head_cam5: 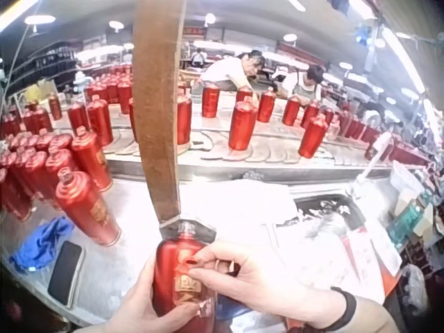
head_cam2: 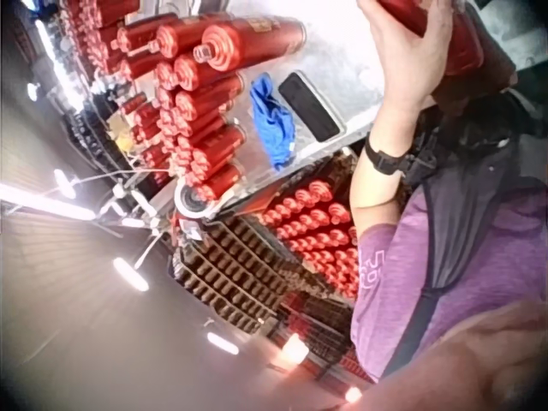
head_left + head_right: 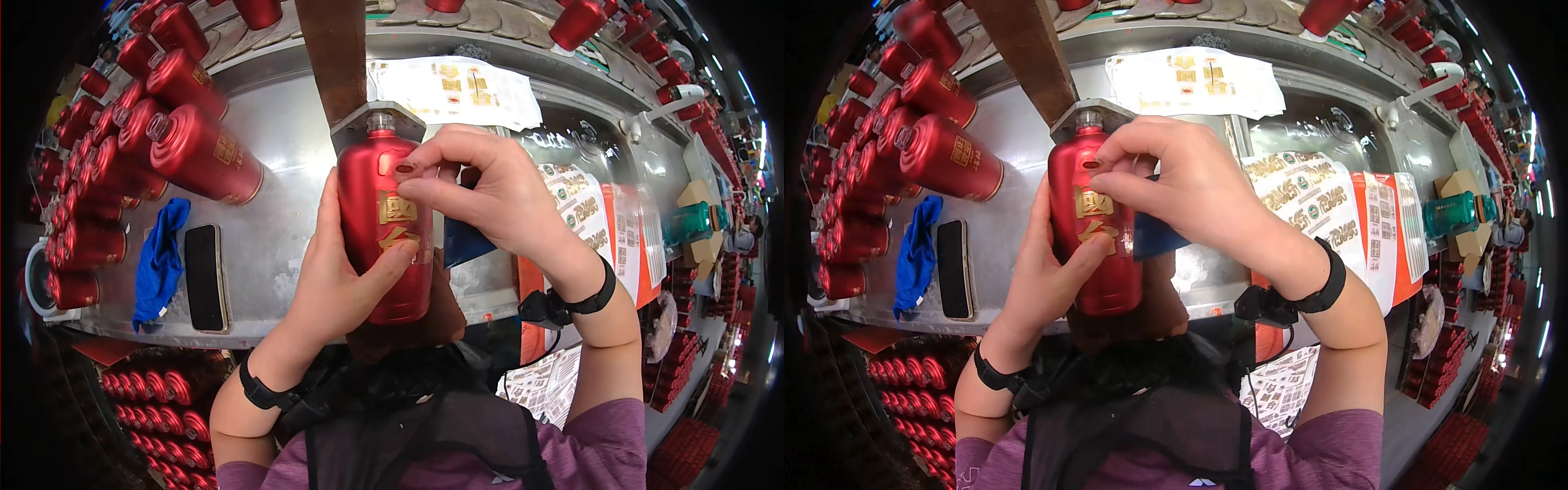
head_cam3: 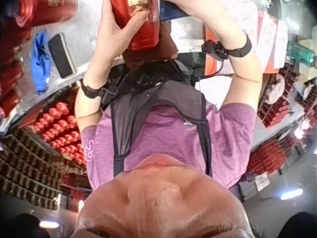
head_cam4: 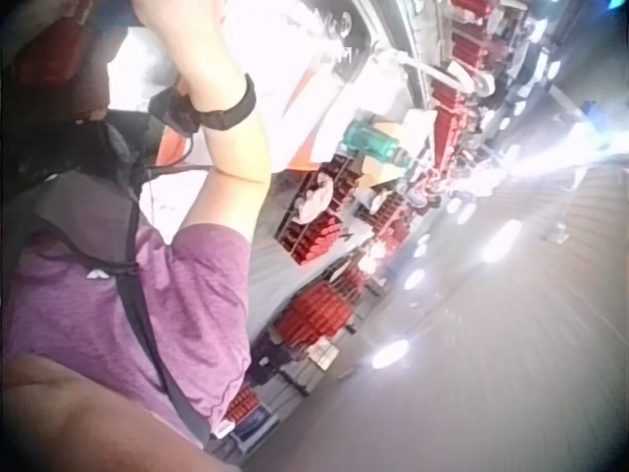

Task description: Apply gold-colored decorative labels and stickers to red metal bottles on an assembly line.

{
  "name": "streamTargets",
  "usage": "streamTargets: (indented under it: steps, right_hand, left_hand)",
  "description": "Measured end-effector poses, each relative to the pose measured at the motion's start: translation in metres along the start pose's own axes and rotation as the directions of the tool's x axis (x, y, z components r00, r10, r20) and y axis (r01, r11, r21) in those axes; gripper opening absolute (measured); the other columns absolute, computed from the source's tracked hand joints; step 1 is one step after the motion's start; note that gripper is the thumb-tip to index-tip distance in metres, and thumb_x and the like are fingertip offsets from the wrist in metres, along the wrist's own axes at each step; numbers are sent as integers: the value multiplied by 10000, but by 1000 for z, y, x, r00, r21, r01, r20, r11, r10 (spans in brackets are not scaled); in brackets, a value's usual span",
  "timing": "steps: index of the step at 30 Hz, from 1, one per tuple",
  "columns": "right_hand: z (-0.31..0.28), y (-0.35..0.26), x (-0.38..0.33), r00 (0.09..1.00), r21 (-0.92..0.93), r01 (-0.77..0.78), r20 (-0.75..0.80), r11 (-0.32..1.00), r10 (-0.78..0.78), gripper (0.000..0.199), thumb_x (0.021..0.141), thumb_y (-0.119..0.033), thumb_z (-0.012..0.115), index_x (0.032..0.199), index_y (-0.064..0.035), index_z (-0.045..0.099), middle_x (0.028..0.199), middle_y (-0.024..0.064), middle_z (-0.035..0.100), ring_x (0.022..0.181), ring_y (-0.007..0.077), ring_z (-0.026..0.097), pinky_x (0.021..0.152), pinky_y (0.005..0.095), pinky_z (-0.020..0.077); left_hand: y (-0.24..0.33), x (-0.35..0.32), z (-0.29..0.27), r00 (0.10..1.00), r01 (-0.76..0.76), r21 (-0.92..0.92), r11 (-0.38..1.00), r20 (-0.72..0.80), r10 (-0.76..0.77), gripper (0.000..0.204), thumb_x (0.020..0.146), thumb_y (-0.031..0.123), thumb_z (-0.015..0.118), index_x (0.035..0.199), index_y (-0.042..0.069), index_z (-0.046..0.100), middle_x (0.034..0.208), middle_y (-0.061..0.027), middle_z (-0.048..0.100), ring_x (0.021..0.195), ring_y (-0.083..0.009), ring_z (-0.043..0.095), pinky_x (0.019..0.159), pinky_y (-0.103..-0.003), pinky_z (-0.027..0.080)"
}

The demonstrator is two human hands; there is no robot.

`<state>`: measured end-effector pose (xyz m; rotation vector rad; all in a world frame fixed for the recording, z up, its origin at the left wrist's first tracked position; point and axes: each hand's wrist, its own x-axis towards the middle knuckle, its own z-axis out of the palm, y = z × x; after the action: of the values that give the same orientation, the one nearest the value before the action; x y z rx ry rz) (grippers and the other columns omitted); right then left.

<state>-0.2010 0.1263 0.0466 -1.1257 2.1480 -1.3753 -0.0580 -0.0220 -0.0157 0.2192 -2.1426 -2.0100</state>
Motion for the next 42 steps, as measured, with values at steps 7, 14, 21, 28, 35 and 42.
streamTargets:
  steps: [7,14,21,28,35,42]
  right_hand:
    - [5,1,3,1000,42,12,6,999,-13,148,851,-84,765,958,3,713,781,-17,601,691,48,509,632,219,427]
    - [5,-2,3,1000,54,-28,8,998,27,145,852,-85,767,948,6,706,752,-30,588,683,41,499,629,216,422]
    - [6,-5,4,997,54,-72,22,996,71,149,856,-89,769,956,2,706,740,-39,577,686,36,486,632,214,418]
    - [6,-6,5,996,62,-91,22,994,89,146,856,-89,771,957,-2,714,730,-50,569,688,27,477,636,208,408]
    - [4,-5,5,994,90,-105,38,990,102,135,862,-80,764,957,-3,709,728,-59,561,686,20,466,626,203,395]
    - [4,-5,6,994,71,-103,48,992,100,157,850,-105,762,947,5,708,721,-8,609,663,57,534,622,226,445]
  left_hand:
    - [2,-1,-2,998,55,-137,989,9,-55,921,901,119,725,1566,-11,100,1403,-176,492,1256,-225,544,1044,-368,458]
    - [5,1,-4,998,62,-194,979,41,-55,897,901,78,707,1570,-3,115,1421,-161,471,1287,-211,513,1073,-360,430]
    - [3,1,-5,998,57,-229,972,51,-47,882,900,69,703,1567,-2,130,1427,-156,466,1291,-208,508,1078,-363,426]
    - [3,0,-4,998,58,-234,971,37,-50,867,903,78,708,1559,-5,149,1420,-155,473,1287,-205,508,1073,-358,426]
    - [1,0,-2,999,47,-206,977,32,-42,873,899,87,716,1558,-4,151,1409,-161,485,1274,-213,522,1067,-361,433]
    - [1,1,-4,999,36,-188,982,32,-30,892,891,91,724,1561,2,142,1409,-164,486,1275,-218,525,1068,-366,435]
